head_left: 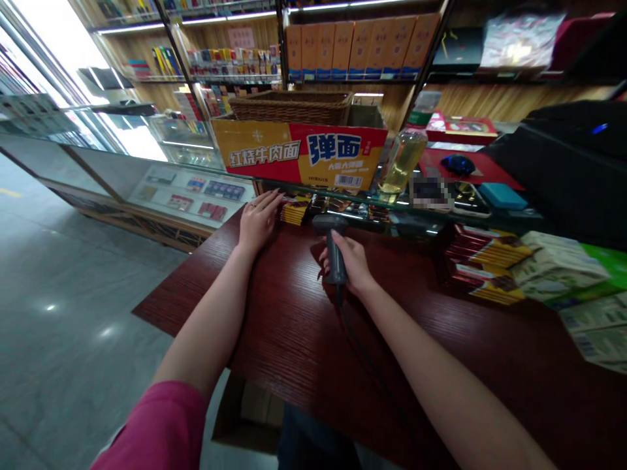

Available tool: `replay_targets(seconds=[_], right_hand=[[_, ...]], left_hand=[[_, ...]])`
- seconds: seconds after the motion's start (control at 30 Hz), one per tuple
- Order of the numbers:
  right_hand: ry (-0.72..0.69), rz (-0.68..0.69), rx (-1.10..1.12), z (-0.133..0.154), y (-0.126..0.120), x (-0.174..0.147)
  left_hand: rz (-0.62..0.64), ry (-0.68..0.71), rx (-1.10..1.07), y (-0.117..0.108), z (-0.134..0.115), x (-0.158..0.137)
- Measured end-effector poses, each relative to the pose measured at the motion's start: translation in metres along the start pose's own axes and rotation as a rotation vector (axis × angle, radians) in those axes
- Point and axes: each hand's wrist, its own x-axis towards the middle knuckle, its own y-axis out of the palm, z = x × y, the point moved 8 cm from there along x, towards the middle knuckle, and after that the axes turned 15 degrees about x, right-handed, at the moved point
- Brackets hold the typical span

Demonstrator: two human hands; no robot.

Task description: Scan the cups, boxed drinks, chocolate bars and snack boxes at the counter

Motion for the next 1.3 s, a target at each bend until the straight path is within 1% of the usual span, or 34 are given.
replay_targets(seconds=[0.1,0.2,0.3,0.4,0.47,0.53,0.6,0.67,0.73,0.8,0.83,0.9,0.97,1.0,1.07,1.1,1.17,1.23,1.3], right_hand=[[0.001,-0.018,0.034,0.002,-0.005,-0.002],[-0.008,-0.035,0.062,0.002,-0.008,-0.002],[-0.098,-0.089,0.079,0.008,-0.013,-0.005],[-0.203,-0.166,0.098,0.019,-0.026,-0.014],[-0.237,-0.199,0.107,0.029,-0.04,-0.024],[-0.262,-0.223,0.099,0.042,-0.059,-0.04],[-0.286,-0.237,0.072,0.059,-0.081,-0.061],[-0.322,-0.251,0.034,0.079,-0.104,-0.088],[-0.364,-0.274,-0.005,0.1,-0.127,-0.118],[-0.386,-0.306,-0.033,0.118,-0.15,-0.147],[-0.387,-0.324,-0.039,0.126,-0.161,-0.16],[-0.377,-0.359,-0.041,0.14,-0.183,-0.183],[-0.358,-0.38,-0.044,0.151,-0.202,-0.2],[-0.346,-0.384,-0.043,0.155,-0.21,-0.207],[-0.325,-0.385,-0.029,0.16,-0.222,-0.216],[-0.316,-0.383,-0.017,0.161,-0.226,-0.22],[-0.289,-0.361,0.004,0.162,-0.229,-0.224],[-0.237,-0.309,0.003,0.158,-0.224,-0.225],[-0.185,-0.243,-0.01,0.153,-0.216,-0.224]], left_hand=[[0.059,0.032,0.014,0.004,-0.009,0.0],[0.086,0.021,0.024,0.011,-0.007,-0.001],[0.096,0.038,0.034,0.011,-0.006,-0.002],[0.072,0.072,0.047,0.0,-0.017,-0.004],[0.014,0.088,0.039,-0.011,-0.036,-0.005],[-0.036,0.136,-0.004,-0.02,-0.07,-0.008],[-0.048,0.231,-0.087,-0.022,-0.119,-0.014],[-0.017,0.344,-0.185,-0.02,-0.175,-0.022],[0.049,0.461,-0.276,-0.014,-0.233,-0.03],[0.106,0.535,-0.345,-0.007,-0.284,-0.035],[0.118,0.539,-0.374,-0.004,-0.305,-0.034],[0.117,0.5,-0.427,0.003,-0.34,-0.028],[0.129,0.469,-0.454,0.014,-0.369,-0.021],[0.146,0.476,-0.453,0.019,-0.381,-0.019],[0.175,0.5,-0.441,0.027,-0.395,-0.017],[0.177,0.501,-0.437,0.029,-0.396,-0.017],[0.155,0.462,-0.436,0.027,-0.385,-0.018],[0.118,0.412,-0.434,0.021,-0.368,-0.021],[0.104,0.441,-0.449,0.015,-0.359,-0.024]])
